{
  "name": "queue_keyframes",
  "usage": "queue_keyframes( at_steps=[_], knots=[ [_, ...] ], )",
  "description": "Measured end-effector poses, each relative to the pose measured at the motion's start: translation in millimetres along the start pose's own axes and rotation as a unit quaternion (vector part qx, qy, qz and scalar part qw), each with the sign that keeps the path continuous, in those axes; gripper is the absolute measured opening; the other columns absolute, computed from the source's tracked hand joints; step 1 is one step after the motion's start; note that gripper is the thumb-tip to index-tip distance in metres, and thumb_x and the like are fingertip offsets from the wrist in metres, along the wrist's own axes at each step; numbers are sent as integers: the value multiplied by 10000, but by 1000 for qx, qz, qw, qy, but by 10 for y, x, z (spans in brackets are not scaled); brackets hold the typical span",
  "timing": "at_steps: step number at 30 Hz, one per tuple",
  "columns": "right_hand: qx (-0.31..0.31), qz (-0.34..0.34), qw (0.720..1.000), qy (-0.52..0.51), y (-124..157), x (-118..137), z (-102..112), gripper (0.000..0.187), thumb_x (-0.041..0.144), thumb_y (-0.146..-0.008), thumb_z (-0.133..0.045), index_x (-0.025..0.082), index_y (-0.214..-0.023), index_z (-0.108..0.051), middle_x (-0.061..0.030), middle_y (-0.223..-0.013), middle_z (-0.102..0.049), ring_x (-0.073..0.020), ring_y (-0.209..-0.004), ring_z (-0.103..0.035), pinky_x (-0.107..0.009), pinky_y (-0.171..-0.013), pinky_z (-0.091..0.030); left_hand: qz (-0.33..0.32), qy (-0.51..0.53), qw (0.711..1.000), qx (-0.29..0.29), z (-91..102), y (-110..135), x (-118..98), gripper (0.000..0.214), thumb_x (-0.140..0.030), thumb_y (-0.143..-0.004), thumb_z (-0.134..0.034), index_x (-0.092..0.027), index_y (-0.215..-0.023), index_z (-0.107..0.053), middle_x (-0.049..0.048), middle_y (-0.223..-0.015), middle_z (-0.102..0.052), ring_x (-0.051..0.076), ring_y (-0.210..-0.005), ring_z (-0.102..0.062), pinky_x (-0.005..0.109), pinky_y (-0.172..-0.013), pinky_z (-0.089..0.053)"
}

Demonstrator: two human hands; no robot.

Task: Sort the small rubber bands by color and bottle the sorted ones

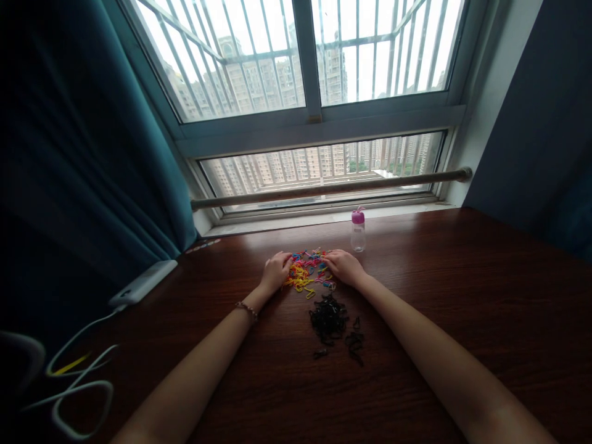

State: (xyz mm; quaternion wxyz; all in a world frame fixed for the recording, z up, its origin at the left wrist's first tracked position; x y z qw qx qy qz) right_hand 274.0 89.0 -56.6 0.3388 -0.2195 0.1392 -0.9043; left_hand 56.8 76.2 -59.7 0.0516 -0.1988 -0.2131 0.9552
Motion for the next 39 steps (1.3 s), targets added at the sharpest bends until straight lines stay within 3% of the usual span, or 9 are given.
queue_keyframes(
  at_steps=[6, 15, 18, 23, 28, 32, 34, 37, 39],
  knots=[
    [-70, -145, 987, -5, 20, -133, 72, 384, 334, -864, -365, 151, -724, -672, -96, -796, -681, -184, -763, -620, -265, -717, -439, -49, 26, 998, 19, -33, -17, -18, 249, -261, -838, -420, -170, -958, -618, 67, -970, -649, 182, -901, -581, 304, -825, -425],
    [-114, -153, 938, -289, -77, -271, 73, 258, 264, -767, -474, 159, -910, -662, -69, -852, -686, -186, -760, -637, -292, -683, -499, -116, 132, 984, 27, -36, 9, -57, 269, -265, -834, -427, -180, -1019, -603, 64, -978, -649, 182, -879, -599, 300, -795, -465],
    [-116, -194, 957, -180, -52, -349, 209, 237, 261, -764, -480, 178, -876, -671, -81, -817, -683, -212, -770, -634, -330, -719, -485, -118, 145, 982, 27, -27, 11, -65, 270, -260, -830, -434, -179, -1027, -600, 63, -982, -649, 180, -878, -603, 302, -799, -469],
    [11, -286, 958, 22, 46, -417, 261, 199, 356, -678, -632, 161, -702, -669, -167, -781, -658, -307, -835, -612, -407, -730, -455, -120, 149, 981, 20, -30, 8, -64, 252, -249, -817, -463, -168, -997, -618, 74, -972, -653, 185, -886, -603, 309, -814, -469],
    [54, -257, 934, -241, -27, -276, 86, 239, 322, -737, -585, 155, -901, -633, -110, -767, -657, -205, -649, -635, -318, -589, -509, -120, 146, 982, 21, -28, 5, -68, 247, -238, -817, -463, -161, -992, -619, 78, -966, -653, 182, -887, -605, 310, -817, -469],
    [-13, -168, 883, -438, -104, -107, 148, 312, 304, -743, -568, 154, -1016, -588, -99, -984, -634, -171, -791, -632, -309, -700, -522, -119, 141, 983, 25, -22, 3, -70, 246, -226, -816, -459, -162, -994, -617, 76, -968, -652, 181, -886, -603, 311, -818, -470],
    [-11, -125, 869, -480, -104, -37, 180, 325, 318, -730, -579, 143, -1003, -598, -101, -1019, -627, -178, -862, -617, -327, -769, -503, -120, 139, 983, 24, -22, 4, -71, 248, -226, -815, -458, -165, -996, -616, 76, -970, -651, 182, -882, -603, 312, -814, -472],
    [88, -110, 855, -499, -75, 8, 93, 353, 357, -725, -574, 120, -984, -615, -100, -931, -659, -187, -812, -627, -359, -757, -502, -125, 135, 983, 25, -27, 8, -76, 252, -229, -818, -454, -164, -999, -615, 79, -972, -650, 184, -876, -602, 312, -806, -473],
    [100, -117, 871, -467, -68, -38, 22, 318, 340, -709, -590, 124, -938, -640, -84, -898, -669, -190, -817, -623, -368, -783, -488, -125, 128, 984, 24, -28, 11, -79, 249, -226, -815, -458, -166, -998, -615, 77, -960, -651, 183, -873, -600, 313, -807, -470]
  ],
)
Point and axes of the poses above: each hand's wrist, its own y-axis away from the middle knuckle, its own z-axis out of the back of the hand, x = y × z, the point moved 3 cm from there along -y, towards the middle knuckle
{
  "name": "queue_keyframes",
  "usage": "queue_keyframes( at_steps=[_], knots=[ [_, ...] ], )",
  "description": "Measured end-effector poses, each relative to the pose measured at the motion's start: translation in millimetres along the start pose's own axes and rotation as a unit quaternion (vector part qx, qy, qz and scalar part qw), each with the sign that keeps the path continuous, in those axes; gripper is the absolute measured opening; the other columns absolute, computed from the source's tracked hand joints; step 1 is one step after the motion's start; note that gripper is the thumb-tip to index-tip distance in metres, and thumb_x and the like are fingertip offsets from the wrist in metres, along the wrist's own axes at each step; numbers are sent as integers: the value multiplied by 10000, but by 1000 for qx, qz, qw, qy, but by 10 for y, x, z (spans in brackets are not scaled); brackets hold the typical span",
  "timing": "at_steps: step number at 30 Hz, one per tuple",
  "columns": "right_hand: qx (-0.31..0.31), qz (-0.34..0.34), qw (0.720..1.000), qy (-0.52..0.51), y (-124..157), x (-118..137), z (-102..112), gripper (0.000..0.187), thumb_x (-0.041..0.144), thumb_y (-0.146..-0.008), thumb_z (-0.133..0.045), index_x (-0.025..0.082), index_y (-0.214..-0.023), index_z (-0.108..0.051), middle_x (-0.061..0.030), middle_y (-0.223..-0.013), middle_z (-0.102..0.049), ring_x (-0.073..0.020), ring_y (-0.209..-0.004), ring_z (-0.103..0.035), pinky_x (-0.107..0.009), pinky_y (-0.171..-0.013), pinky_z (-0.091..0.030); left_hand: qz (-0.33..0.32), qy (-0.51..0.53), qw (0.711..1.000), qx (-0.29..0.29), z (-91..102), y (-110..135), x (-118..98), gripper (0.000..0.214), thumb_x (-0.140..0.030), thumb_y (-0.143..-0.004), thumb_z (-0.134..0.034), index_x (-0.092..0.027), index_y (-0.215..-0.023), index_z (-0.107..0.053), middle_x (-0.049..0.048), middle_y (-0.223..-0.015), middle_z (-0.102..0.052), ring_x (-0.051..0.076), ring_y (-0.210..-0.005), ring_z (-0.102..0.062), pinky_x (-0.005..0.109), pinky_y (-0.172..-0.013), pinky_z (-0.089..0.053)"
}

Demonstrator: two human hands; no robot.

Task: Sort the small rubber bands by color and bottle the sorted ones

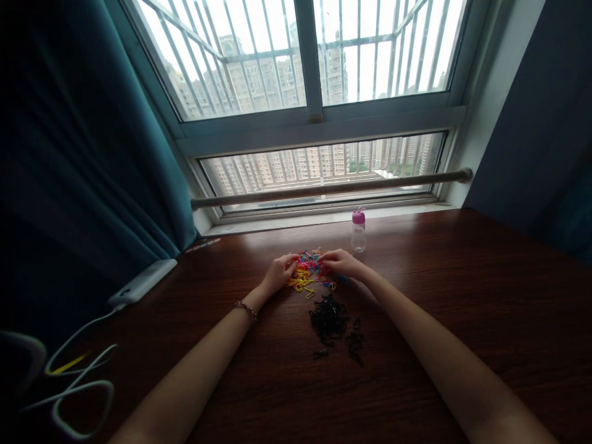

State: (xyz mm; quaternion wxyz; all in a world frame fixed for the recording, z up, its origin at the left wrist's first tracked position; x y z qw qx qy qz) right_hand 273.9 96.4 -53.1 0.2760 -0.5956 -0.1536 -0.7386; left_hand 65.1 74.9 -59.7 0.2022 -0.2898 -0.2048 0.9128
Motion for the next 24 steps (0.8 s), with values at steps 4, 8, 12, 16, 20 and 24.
queue_keyframes(
  at_steps=[4, 8, 12, 16, 20, 24],
  knots=[
    [-111, 42, 991, 56, -33, -39, 146, 265, 285, -706, -586, 150, -922, -656, -65, -954, -662, -190, -920, -591, -347, -865, -442, -3, -8, 1000, 1, 0, 2, -4, 242, -213, -811, -458, -172, -991, -614, 71, -941, -652, 178, -866, -597, 307, -806, -470],
    [-115, 18, 993, -12, 49, 112, 220, 313, 319, -731, -563, 135, -978, -625, -101, -992, -648, -170, -819, -622, -279, -697, -505, -3, -15, 1000, 0, -8, -1, 8, 244, -220, -816, -454, -167, -996, -609, 73, -942, -650, 178, -867, -595, 310, -810, -469],
    [116, -88, 989, -34, 188, 192, 43, 351, 373, -722, -586, 121, -963, -630, -119, -939, -659, -154, -672, -637, -236, -542, -504, -6, -19, 1000, -2, -20, 1, 23, 249, -224, -821, -446, -163, -999, -609, 79, -951, -649, 182, -877, -594, 318, -818, -468],
    [125, -120, 984, -28, 176, 90, 25, 302, 337, -674, -639, 121, -883, -663, -96, -874, -674, -147, -689, -635, -235, -589, -514, -5, -21, 1000, 0, -23, 4, 30, 247, -226, -817, -453, -166, -997, -612, 76, -956, -649, 183, -881, -594, 327, -829, -465],
    [-85, -42, 994, -47, 69, 50, 227, 222, 260, -676, -630, 121, -844, -667, -82, -839, -678, -149, -738, -631, -238, -638, -516, 2, -23, 1000, -1, -24, 3, 34, 245, -218, -809, -464, -166, -999, -610, 75, -962, -648, 185, -891, -591, 330, -835, -462],
    [-45, -48, 995, -80, 91, 90, 187, 248, 291, -698, -613, 131, -884, -650, -103, -902, -668, -152, -708, -637, -250, -599, -523, 0, -20, 1000, -3, -28, 2, 32, 243, -210, -810, -462, -168, -995, -613, 78, -943, -652, 186, -877, -591, 326, -820, -466]
  ],
)
Point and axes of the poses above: each hand's wrist, its own y-axis away from the middle knuckle, its own z-axis out of the back of the hand, x = y × z, the point moved 3 cm from there along -y, towards the middle knuckle
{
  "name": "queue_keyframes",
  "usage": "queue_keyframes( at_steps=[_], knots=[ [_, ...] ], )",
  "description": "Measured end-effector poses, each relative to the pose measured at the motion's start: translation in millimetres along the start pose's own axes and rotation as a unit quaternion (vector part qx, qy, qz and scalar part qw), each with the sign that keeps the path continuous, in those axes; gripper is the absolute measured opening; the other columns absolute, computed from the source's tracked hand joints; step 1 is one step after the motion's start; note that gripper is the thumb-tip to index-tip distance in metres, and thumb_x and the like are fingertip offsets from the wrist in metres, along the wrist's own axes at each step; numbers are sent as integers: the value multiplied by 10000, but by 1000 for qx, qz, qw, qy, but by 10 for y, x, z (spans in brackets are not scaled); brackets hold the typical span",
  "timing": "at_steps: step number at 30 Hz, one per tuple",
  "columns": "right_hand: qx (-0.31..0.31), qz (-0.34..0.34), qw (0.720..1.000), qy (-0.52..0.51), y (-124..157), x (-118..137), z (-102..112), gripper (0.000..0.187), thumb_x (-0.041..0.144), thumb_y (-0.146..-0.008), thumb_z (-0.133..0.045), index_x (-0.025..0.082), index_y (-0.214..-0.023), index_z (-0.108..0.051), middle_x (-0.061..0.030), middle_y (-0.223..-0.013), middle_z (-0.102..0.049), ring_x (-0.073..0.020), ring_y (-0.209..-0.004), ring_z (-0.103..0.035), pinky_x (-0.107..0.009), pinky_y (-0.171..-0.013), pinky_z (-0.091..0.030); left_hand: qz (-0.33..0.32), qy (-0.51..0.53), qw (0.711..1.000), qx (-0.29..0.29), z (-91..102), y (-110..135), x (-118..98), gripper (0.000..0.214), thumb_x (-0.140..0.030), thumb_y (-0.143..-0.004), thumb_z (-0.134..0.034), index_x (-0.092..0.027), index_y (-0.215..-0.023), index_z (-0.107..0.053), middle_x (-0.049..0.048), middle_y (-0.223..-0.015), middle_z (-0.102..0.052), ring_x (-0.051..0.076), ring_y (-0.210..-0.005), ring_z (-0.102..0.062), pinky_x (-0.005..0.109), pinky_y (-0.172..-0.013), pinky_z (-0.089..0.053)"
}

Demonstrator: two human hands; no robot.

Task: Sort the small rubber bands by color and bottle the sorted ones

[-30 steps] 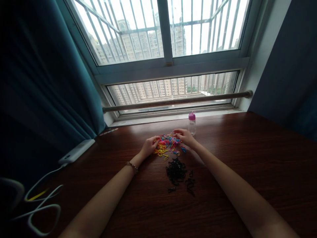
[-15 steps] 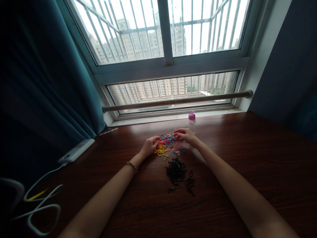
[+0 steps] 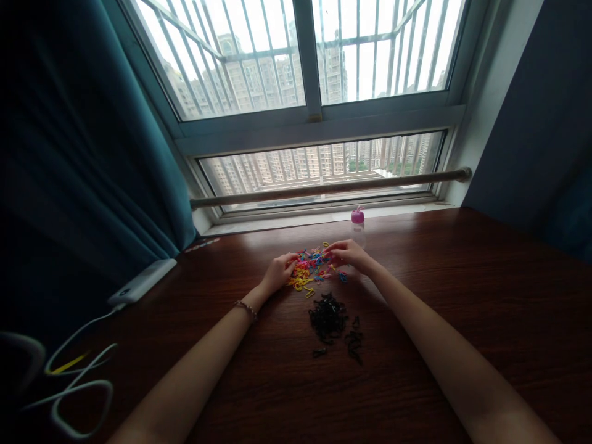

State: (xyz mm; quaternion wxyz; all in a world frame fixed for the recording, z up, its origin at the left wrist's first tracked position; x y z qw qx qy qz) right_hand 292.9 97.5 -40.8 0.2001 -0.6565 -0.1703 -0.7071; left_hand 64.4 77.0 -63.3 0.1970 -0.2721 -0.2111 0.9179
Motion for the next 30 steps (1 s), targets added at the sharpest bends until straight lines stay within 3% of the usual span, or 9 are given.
queue_keyframes(
  at_steps=[2, 4, 9, 12, 16, 19, 21, 24, 30],
  knots=[
    [94, -38, 995, 17, 36, -23, -113, 266, 307, -694, -618, 130, -890, -651, -102, -887, -672, -156, -712, -639, -263, -618, -525, 0, 12, 1000, 0, -2, 0, 4, 243, -208, -808, -462, -166, -993, -613, 78, -938, -654, 185, -870, -592, 323, -813, -466],
    [131, -54, 989, 49, 37, -62, -192, 250, 290, -684, -625, 120, -863, -661, -91, -841, -678, -164, -737, -638, -270, -654, -521, 8, 38, 999, -2, -2, -5, 20, 239, -223, -805, -468, -169, -985, -617, 74, -943, -655, 185, -864, -595, 322, -806, -466],
    [-47, 65, 985, 152, -71, -47, -234, 185, 233, -733, -541, 143, -828, -670, -57, -779, -679, -183, -771, -630, -323, -736, -504, 118, 229, 966, -23, 11, -60, 137, 266, -303, -809, -446, -152, -955, -610, 82, -892, -671, 188, -814, -627, 326, -749, -496],
    [-57, 206, 943, 256, -19, 58, -454, 260, 266, -810, -465, 162, -967, -644, -74, -955, -658, -195, -915, -591, -355, -845, -454, 185, 388, 901, -55, 37, -88, 204, 317, -336, -824, -392, -117, -971, -569, 118, -918, -664, 194, -837, -636, 343, -755, -502],
    [92, 313, 850, 413, 108, 57, -844, 335, 342, -856, -430, 231, -1146, -556, -38, -1252, -504, -202, -1222, -355, -390, -1032, -257, 209, 481, 846, -91, 90, -98, 240, 323, -341, -826, -359, -114, -966, -542, 143, -1003, -635, 197, -903, -623, 358, -779, -494],
    [82, 285, 816, 496, 100, -22, -824, 334, 382, -873, -389, 263, -1128, -568, -15, -1243, -515, -208, -1226, -344, -420, -1038, -222, 230, 415, 871, -127, 120, -88, 282, 322, -310, -826, -322, -112, -938, -550, 133, -987, -640, 179, -877, -625, 326, -748, -494],
    [33, 257, 813, 522, 62, -52, -687, 336, 386, -887, -350, 266, -1072, -603, -10, -1186, -562, -214, -1206, -372, -442, -1026, -226, 257, 310, 901, -163, 143, -66, 327, 300, -284, -810, -332, -115, -876, -572, 118, -924, -654, 172, -822, -627, 299, -709, -485],
    [-51, 231, 818, 524, 11, -52, -463, 375, 371, -902, -307, 231, -980, -646, -28, -1071, -631, -220, -1174, -418, -447, -994, -272, 283, 211, 915, -196, 166, -18, 380, 206, -254, -749, -430, -138, -768, -599, 90, -807, -660, 185, -767, -609, 289, -688, -452],
    [-145, 253, 837, 463, 3, -34, -312, 425, 351, -903, -291, 201, -840, -683, -38, -989, -663, -188, -1062, -525, -353, -947, -372, 239, 52, 964, -107, 135, 7, 281, 187, -288, -745, -487, -172, -708, -628, 59, -670, -650, 179, -655, -587, 262, -620, -410]
  ],
)
Point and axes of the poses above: each hand's wrist, its own y-axis away from the middle knuckle, its own z-axis out of the back of the hand, x = y × z, the point moved 3 cm from there along -y, towards the middle knuckle
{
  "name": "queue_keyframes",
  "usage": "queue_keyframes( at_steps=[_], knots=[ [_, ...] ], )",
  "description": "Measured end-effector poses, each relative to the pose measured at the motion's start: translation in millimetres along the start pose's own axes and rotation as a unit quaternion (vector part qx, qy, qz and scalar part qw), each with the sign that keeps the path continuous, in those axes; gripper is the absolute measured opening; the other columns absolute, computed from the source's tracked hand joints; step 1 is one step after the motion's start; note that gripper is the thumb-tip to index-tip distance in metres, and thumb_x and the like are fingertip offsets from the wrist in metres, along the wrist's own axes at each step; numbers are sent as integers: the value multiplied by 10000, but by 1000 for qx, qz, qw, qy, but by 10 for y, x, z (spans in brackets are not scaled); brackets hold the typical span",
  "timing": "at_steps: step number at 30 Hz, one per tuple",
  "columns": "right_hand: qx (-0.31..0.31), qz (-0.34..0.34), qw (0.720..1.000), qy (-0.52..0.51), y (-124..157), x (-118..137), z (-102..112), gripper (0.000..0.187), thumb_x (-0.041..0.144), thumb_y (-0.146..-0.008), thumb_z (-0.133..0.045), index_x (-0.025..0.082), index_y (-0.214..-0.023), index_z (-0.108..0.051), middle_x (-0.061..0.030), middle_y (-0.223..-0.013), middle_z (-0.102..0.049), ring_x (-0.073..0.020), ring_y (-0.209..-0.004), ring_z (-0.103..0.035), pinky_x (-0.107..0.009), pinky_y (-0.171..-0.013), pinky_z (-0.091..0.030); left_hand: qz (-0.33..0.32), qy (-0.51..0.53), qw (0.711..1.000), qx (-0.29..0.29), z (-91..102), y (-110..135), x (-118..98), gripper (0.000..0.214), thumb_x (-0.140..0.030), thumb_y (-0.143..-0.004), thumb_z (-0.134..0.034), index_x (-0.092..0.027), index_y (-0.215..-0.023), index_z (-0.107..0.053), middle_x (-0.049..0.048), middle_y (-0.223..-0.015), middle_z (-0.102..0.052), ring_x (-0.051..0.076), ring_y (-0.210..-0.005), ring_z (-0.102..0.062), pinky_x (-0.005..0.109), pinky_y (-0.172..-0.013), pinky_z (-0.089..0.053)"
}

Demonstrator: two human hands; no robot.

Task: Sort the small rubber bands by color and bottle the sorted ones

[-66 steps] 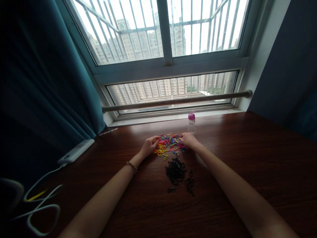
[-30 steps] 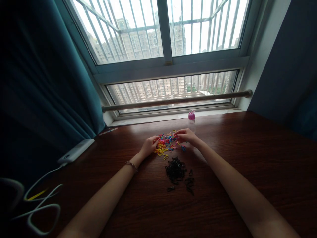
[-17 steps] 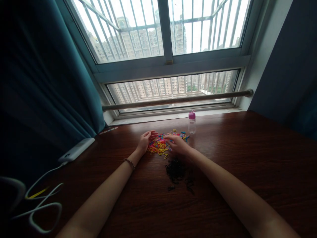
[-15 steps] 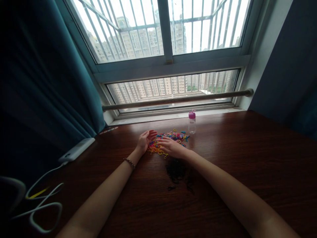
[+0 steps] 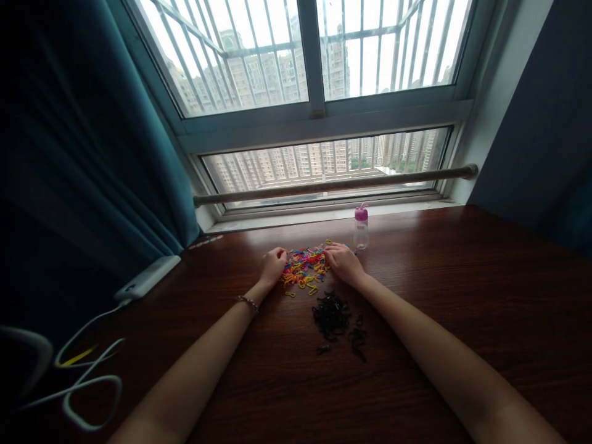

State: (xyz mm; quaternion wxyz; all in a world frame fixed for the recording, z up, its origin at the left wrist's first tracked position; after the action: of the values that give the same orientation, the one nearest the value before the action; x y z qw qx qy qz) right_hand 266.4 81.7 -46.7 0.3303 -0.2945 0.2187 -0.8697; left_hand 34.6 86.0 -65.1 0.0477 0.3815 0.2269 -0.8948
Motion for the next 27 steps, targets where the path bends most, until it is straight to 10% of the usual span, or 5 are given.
queue_keyframes(
  at_steps=[7, 12, 20, 27],
  knots=[
    [-70, -6, 997, -27, -3, 43, 65, 400, 339, -902, -296, 173, -959, -656, -63, -1015, -647, -182, -1046, -529, -345, -939, -397, -28, 320, 918, 233, -153, 133, -293, 369, -409, -822, -408, -132, -1012, -562, 101, -823, -675, 193, -738, -635, 286, -649, -476],
    [77, 114, 990, 16, 32, 276, -40, 356, 345, -894, -333, 260, -1187, -518, 2, -1259, -498, -199, -1248, -319, -417, -1033, -260, 6, 493, 837, 238, -91, 125, -329, 404, -392, -829, -402, -113, -1105, -498, 149, -987, -639, 221, -864, -629, 367, -783, -475],
    [120, 14, 988, 98, 59, 104, -87, 346, 357, -902, -300, 297, -1028, -616, 10, -1184, -563, -245, -1231, -338, -551, -1002, -150, 31, 227, 972, -52, -25, -115, 88, 287, -264, -817, -362, -106, -921, -577, 119, -885, -666, 194, -839, -629, 343, -787, -477],
    [40, -78, 991, 101, 39, -39, -10, 404, 366, -910, -271, 252, -893, -658, -11, -1061, -636, -218, -1147, -445, -493, -983, -224, -38, 69, 996, 42, -147, -74, 84, 259, -151, -724, -511, -139, -957, -622, 99, -972, -657, 211, -918, -600, 336, -849, -444]
  ],
)
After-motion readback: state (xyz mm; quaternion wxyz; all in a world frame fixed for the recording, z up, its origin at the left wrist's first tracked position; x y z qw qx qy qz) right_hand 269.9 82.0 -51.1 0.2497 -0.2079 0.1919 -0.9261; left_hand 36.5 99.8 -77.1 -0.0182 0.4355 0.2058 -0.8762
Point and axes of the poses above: each hand's wrist, its own y-axis away from the middle knuckle, its own z-axis out of the back of the hand, x = y × z, the point moved 3 cm from there along -y, towards the middle knuckle
